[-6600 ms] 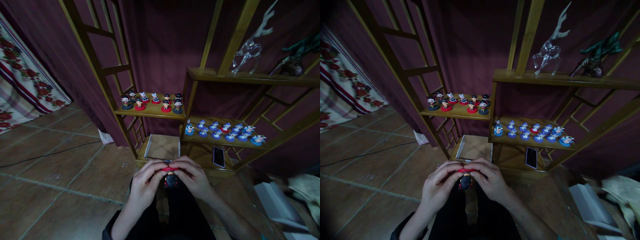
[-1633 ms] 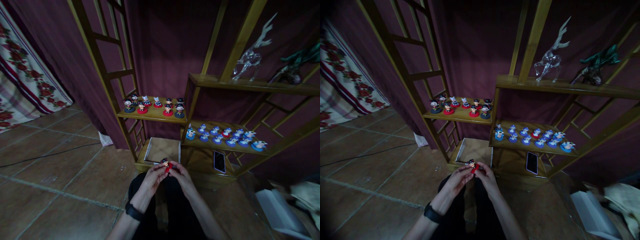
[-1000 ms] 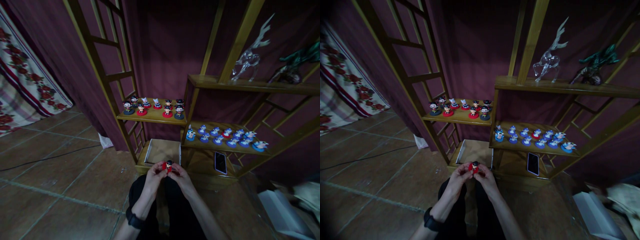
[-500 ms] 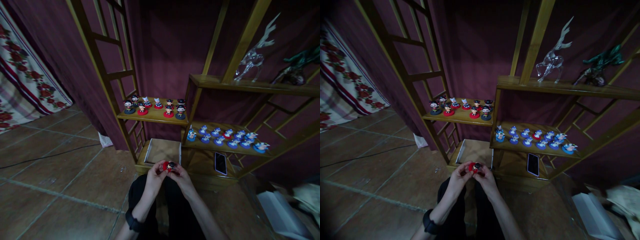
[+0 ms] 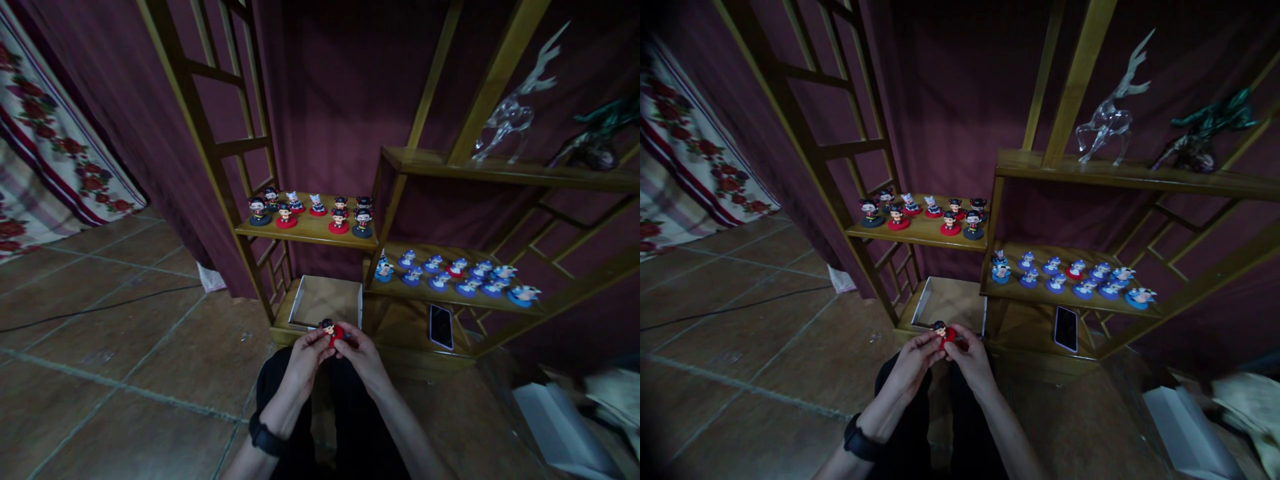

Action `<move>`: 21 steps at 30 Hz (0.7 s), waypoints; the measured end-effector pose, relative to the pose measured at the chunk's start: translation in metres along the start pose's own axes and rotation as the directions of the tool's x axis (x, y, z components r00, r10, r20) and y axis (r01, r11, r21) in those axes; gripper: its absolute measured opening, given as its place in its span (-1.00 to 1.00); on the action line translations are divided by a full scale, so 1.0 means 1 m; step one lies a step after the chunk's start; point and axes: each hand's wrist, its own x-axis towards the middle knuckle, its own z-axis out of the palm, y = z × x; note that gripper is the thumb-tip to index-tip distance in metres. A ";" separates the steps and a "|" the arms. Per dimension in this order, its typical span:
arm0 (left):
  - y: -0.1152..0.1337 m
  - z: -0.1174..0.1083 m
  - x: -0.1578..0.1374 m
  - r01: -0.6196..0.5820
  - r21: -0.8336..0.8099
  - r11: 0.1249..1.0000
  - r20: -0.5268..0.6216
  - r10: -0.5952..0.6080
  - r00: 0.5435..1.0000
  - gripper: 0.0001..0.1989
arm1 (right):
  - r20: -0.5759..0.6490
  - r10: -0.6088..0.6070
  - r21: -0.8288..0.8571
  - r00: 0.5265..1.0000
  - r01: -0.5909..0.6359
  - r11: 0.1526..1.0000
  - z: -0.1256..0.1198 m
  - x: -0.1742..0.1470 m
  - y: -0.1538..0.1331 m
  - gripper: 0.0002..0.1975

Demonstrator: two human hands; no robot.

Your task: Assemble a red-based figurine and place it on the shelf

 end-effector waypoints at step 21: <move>0.005 0.003 -0.004 -0.031 0.102 0.994 0.033 0.028 0.999 -0.71 | -0.009 -0.034 -0.078 0.999 0.033 0.996 -0.002 -0.002 0.000 -0.56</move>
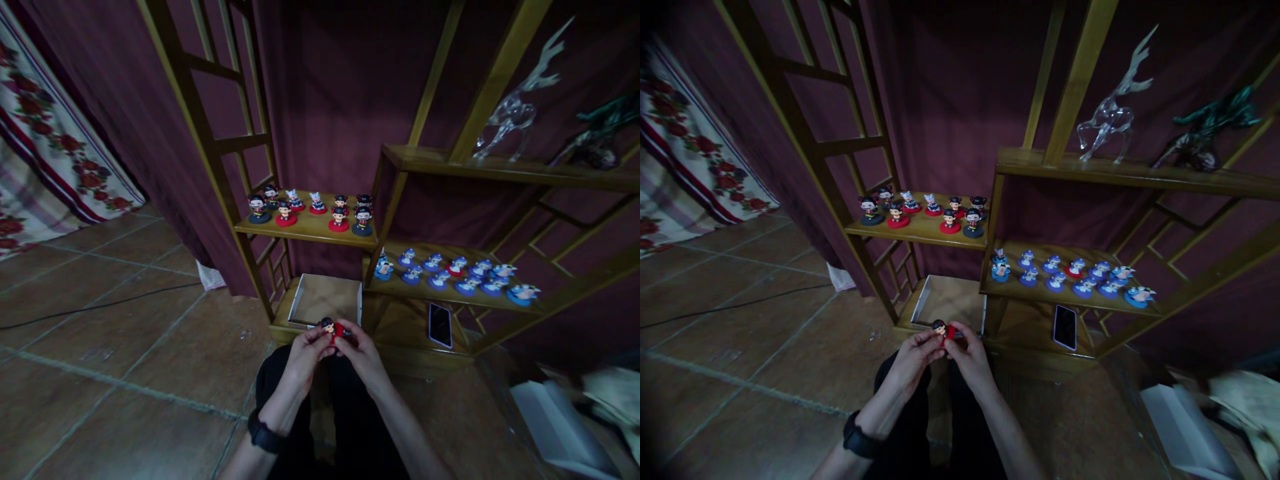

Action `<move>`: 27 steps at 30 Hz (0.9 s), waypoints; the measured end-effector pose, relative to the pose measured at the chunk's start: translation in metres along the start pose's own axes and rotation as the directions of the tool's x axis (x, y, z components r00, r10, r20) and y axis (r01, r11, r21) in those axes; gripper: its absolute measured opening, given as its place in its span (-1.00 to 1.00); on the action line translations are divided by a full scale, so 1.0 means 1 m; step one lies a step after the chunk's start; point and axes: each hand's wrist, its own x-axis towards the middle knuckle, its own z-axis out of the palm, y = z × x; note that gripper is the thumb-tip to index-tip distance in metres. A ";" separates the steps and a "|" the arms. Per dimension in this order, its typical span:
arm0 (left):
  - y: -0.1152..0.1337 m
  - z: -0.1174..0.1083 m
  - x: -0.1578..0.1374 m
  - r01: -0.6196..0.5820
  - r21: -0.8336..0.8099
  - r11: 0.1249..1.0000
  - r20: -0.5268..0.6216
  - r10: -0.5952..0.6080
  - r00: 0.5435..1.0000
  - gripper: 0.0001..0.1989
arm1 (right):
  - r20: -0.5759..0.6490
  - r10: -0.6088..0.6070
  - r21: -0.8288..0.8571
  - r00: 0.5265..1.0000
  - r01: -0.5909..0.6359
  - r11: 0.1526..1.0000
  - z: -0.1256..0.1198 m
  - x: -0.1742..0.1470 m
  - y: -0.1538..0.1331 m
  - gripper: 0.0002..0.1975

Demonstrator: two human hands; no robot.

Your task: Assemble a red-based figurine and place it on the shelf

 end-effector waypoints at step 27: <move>0.028 0.034 -0.039 -0.597 0.626 0.502 0.207 0.631 0.748 -0.61 | 0.052 -0.528 -0.487 0.848 0.483 0.728 -0.010 -0.020 -0.055 -0.56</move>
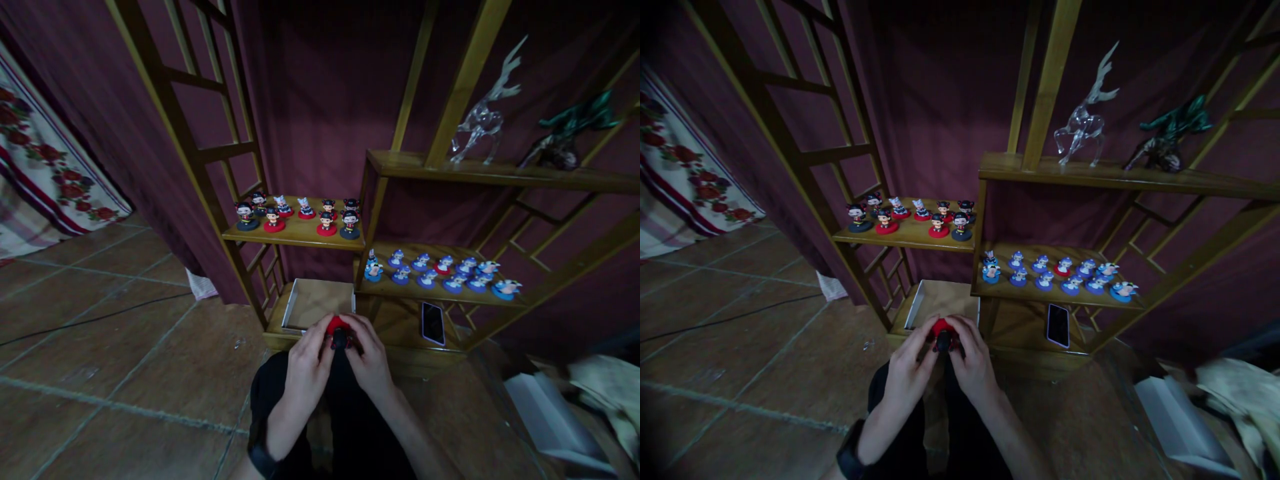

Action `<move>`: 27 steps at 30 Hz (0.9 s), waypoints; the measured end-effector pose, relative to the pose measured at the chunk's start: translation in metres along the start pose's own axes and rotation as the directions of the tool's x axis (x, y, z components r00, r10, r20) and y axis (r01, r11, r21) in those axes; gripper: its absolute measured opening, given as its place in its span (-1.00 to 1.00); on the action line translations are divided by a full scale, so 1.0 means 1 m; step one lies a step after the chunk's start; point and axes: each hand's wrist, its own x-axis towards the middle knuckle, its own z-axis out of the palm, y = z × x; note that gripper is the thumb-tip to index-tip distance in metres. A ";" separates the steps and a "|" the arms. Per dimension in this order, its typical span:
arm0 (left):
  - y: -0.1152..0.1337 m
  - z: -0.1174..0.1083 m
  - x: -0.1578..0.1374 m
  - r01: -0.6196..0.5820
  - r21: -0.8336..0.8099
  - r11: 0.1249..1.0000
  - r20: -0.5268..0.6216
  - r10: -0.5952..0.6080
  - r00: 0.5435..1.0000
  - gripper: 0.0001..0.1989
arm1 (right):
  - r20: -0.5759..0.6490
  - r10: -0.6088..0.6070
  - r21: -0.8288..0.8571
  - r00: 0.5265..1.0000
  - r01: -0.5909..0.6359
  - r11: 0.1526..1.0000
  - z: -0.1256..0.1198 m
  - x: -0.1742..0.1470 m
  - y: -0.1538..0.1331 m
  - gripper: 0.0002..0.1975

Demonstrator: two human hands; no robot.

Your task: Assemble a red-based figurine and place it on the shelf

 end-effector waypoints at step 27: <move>0.002 -0.002 0.016 0.536 -0.559 0.632 0.229 -0.503 0.833 -0.65 | 0.161 0.395 0.422 0.904 -0.425 0.801 0.007 0.015 -0.019 -0.65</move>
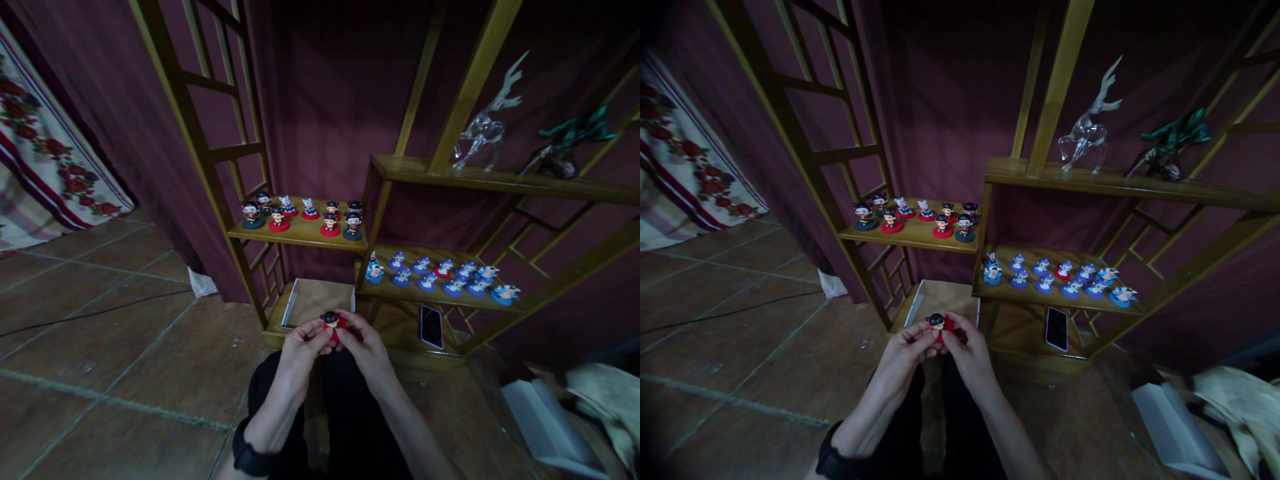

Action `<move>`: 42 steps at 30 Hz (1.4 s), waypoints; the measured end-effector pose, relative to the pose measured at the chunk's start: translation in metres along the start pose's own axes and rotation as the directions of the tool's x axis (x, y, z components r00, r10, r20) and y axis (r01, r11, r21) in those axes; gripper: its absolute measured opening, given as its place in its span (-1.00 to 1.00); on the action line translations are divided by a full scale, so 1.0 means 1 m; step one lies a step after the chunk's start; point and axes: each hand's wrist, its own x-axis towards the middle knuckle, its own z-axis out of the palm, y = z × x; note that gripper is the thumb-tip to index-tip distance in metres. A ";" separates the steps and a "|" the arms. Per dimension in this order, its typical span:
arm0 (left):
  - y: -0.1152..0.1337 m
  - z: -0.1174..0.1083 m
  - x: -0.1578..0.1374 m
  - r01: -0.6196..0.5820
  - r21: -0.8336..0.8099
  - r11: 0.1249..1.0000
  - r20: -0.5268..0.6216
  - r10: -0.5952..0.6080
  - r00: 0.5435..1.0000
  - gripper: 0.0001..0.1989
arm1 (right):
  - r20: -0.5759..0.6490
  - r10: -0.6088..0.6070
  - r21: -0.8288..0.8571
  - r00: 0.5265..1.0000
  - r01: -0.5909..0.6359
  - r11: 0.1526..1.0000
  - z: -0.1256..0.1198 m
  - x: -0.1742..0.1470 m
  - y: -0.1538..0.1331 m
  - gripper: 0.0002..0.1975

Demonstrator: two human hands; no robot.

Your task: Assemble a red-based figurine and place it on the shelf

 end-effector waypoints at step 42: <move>0.022 0.012 0.014 -0.364 0.884 -0.294 0.454 0.345 0.822 -0.67 | -0.153 0.097 0.426 0.983 -0.023 0.904 0.008 0.026 0.030 -0.62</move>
